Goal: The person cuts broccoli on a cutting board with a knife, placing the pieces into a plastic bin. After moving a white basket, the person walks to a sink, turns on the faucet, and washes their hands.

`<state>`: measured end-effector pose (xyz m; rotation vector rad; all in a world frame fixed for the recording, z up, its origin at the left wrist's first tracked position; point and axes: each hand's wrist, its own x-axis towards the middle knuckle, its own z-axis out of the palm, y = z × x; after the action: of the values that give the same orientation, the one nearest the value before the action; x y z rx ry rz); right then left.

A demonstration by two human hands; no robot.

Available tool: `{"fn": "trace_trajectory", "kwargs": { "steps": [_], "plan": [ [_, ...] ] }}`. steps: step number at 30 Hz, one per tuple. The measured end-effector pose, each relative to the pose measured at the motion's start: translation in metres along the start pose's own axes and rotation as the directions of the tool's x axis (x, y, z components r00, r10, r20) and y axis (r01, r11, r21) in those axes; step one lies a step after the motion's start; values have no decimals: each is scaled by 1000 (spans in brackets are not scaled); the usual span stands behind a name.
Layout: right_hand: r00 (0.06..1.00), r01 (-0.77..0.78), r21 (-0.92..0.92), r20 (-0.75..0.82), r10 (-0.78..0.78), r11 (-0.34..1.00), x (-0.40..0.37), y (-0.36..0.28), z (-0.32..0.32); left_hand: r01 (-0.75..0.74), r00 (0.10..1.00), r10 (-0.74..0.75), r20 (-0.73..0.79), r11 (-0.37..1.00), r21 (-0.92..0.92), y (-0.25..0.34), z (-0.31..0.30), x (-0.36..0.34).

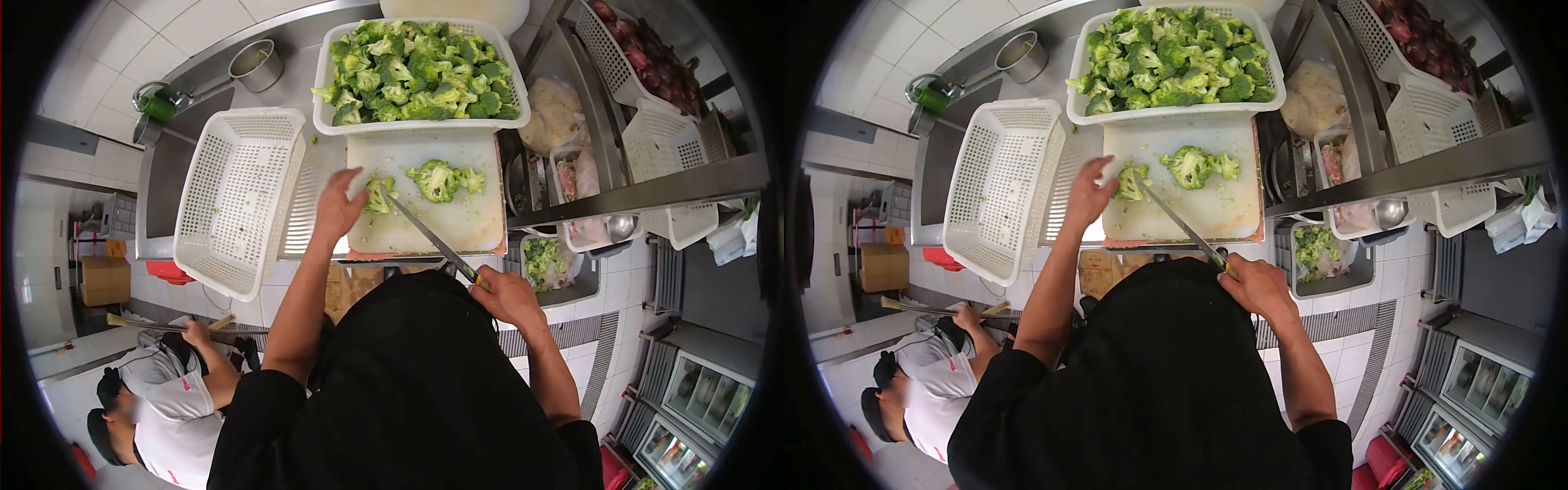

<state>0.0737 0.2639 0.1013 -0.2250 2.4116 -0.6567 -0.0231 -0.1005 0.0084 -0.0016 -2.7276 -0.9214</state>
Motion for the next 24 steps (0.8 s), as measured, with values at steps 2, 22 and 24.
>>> {"fn": "trace_trajectory", "kwargs": {
  "steps": [2, 22, 24],
  "plan": [
    [997, 54, -30, -45, -55, 998, 2, 4, 7, 136, 975, -91, 204, 967, -217, 7, 4, -13],
    [979, 201, -255, 43, -197, 946, 47, -7, 30, 59, 984, -18, 179, 972, -227, 0, 3, -34],
    [979, 203, -252, 44, -198, 946, 44, -2, 28, 128, 979, -87, 186, 966, -224, -6, -7, -31]
  ]
}}
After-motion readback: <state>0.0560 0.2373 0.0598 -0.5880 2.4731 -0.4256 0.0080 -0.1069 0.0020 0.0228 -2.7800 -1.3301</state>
